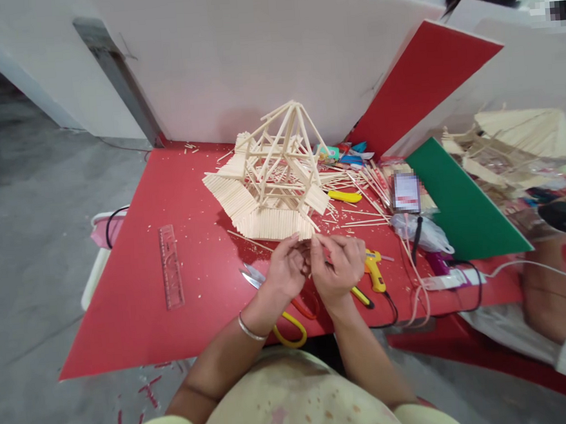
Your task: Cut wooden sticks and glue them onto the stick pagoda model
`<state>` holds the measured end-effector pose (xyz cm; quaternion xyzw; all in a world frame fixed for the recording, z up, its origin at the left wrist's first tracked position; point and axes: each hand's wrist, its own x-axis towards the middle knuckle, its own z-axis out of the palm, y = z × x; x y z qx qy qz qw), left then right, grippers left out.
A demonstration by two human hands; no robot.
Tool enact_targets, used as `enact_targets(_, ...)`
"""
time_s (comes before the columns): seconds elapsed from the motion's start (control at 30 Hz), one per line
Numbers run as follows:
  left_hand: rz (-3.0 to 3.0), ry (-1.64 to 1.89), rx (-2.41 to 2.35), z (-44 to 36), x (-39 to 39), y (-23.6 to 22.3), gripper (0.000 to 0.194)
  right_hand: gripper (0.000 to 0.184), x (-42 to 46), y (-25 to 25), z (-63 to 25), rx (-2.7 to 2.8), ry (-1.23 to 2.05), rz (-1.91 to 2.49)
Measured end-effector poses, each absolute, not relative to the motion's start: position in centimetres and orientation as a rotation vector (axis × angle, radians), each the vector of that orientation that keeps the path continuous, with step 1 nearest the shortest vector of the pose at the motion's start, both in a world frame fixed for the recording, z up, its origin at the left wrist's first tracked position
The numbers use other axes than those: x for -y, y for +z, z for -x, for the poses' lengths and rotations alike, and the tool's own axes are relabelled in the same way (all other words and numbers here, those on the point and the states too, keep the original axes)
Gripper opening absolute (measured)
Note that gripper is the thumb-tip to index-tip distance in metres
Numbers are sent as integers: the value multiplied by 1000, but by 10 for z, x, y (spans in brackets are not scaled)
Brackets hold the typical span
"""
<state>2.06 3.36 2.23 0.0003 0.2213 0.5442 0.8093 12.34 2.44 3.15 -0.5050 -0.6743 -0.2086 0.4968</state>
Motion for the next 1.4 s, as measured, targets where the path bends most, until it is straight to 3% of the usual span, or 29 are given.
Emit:
enact_targets(0.37,-48,1034,-395,-20,-36,30,25,27,-23,47,-146,1695,-397,1255)
enact_targets(0.67,60,1029,-415,-23,-40,46,18,36,-24,63,-148,1830,-287,1188)
enact_targets(1.4,102,932,-288,-16,-44,35,18,29,-57,101,-179,2424,-500,900)
